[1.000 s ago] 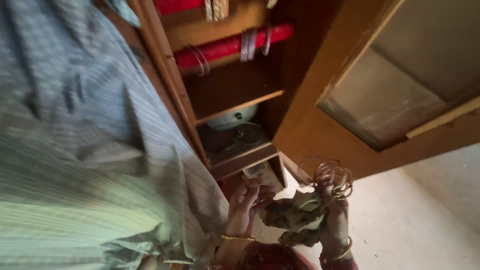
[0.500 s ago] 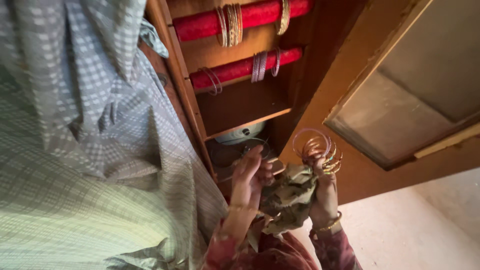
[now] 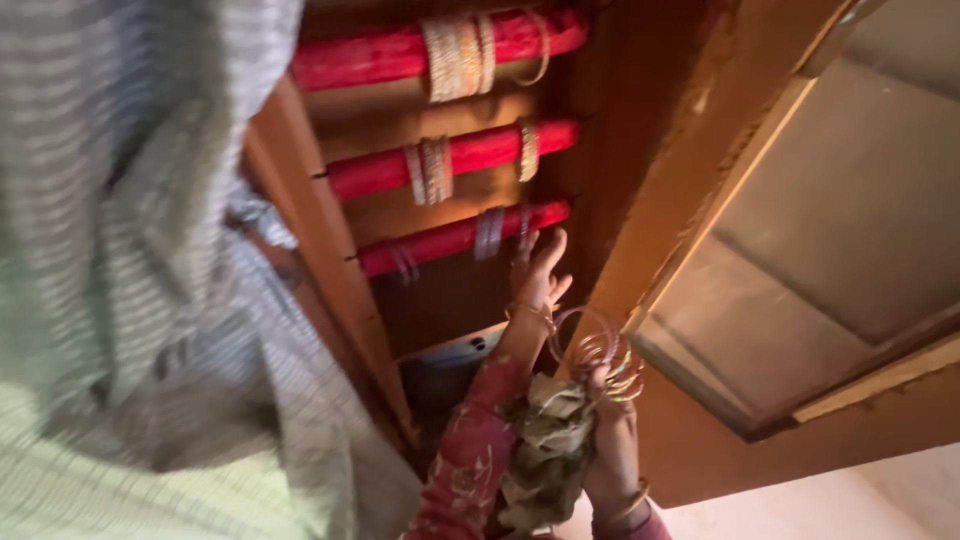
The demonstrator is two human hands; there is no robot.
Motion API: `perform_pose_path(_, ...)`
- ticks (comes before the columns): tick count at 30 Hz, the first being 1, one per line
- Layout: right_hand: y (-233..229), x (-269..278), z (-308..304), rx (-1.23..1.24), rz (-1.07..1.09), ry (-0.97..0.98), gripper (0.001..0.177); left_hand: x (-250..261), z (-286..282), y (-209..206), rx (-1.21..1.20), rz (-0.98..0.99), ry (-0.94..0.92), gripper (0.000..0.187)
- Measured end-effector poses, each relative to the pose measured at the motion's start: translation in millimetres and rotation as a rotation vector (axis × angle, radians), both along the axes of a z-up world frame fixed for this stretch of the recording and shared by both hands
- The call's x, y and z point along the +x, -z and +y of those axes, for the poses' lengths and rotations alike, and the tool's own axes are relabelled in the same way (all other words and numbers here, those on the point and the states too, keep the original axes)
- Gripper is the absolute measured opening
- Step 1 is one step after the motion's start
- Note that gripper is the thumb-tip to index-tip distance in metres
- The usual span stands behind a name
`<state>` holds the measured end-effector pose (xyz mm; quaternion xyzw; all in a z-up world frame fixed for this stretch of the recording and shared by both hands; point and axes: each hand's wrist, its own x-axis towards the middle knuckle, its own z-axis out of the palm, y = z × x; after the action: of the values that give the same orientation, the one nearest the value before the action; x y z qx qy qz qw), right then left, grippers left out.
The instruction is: The person opens a wooden cabinet and uses a cloth to wipe and arrange various bangles on red cylindrical holders. They repeatedly take bangles from the holders, wipe them, and place them back into the cabinet.
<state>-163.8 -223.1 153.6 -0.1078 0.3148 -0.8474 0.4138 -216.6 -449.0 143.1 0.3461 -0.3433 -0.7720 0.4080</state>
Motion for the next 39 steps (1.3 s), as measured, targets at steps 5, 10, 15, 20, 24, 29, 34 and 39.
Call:
perform_pose_path(5, -1.6, -21.2, -11.6, 0.076, -0.003, 0.068, 0.022, -20.1, -20.5, -7.2, 0.016, 0.059, -0.056, 0.060)
perform_pose_path(10, -3.6, -35.9, -29.0, 0.076, -0.010, 0.027, 0.020, -3.4, -17.4, -27.1, 0.046, -0.006, -0.147, 0.050)
perform_pose_path(15, -2.6, -39.9, -56.1, 0.041, -0.002, -0.002, 0.018, 13.9, -13.8, -16.8, -0.034, 0.098, -0.166, 0.050)
perform_pose_path(20, 7.5, -40.5, -101.3, 0.053, 0.111, 0.212, 0.018, 36.2, -16.4, -29.3, 0.002, 0.060, -0.184, 0.055)
perform_pose_path(24, -2.1, -29.3, -118.9, 0.124, 0.066, 0.322, 0.016, 42.0, -18.5, -32.7, -0.024, 0.125, -0.157, 0.053)
perform_pose_path(29, -12.2, -25.2, -136.6, 0.093, 0.043, 0.362, 0.014, 35.7, -39.6, -13.8, -0.035, 0.158, -0.073, 0.050)
perform_pose_path(34, 1.9, -30.4, -151.9, 0.068, 0.123, 0.422, 0.014, 41.3, -57.6, -18.3, 0.006, 0.169, 0.096, 0.048)
perform_pose_path(39, 14.5, -25.9, -150.7, 0.081, 0.169, 0.481, 0.018, 42.6, -35.3, -13.6, -0.036, 0.179, 0.012, 0.048)
